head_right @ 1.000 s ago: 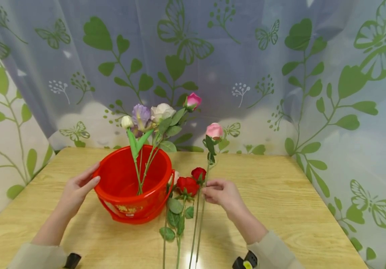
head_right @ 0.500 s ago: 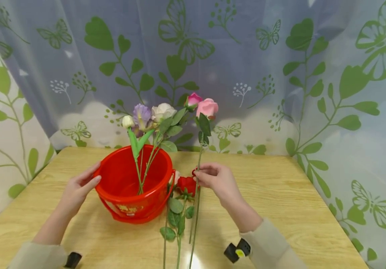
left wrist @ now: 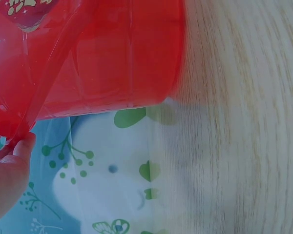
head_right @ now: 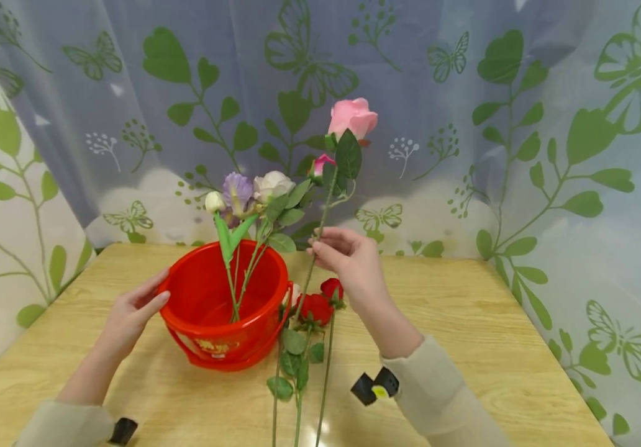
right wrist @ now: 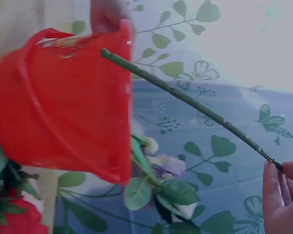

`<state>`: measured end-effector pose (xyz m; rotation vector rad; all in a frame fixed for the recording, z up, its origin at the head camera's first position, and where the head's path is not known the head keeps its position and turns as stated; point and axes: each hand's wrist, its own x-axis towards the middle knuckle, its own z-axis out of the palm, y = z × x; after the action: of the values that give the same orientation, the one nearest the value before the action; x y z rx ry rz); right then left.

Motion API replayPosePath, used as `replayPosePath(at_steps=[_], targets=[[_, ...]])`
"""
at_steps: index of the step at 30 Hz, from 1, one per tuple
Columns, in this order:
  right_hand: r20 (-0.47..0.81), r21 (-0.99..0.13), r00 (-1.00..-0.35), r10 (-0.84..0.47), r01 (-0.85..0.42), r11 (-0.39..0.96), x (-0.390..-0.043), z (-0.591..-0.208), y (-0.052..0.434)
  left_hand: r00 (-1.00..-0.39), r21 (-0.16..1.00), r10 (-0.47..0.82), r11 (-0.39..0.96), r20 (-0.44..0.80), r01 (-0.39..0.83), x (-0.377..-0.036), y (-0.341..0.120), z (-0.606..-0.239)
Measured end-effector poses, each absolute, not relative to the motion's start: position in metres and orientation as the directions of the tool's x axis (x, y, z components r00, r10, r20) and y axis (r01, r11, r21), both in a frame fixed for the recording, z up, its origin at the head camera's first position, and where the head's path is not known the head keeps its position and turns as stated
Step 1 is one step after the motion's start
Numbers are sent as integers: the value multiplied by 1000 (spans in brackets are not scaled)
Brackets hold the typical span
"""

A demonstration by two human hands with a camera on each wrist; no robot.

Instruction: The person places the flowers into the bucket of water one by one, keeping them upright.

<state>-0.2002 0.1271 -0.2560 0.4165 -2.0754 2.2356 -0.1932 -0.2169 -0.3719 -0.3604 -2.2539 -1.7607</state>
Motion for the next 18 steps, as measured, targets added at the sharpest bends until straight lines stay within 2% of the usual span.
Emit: replayPosePath(at_steps=[11,18], targets=[[398,-902,-917,-28,-385,-197,-207,-227,106,-930,905,39,219,365,364,-193,-216,-373],[417,-882,-909,27,-412,-229,-217,-225,89,-929,903,29,227,368,365,-194,-216,-372]])
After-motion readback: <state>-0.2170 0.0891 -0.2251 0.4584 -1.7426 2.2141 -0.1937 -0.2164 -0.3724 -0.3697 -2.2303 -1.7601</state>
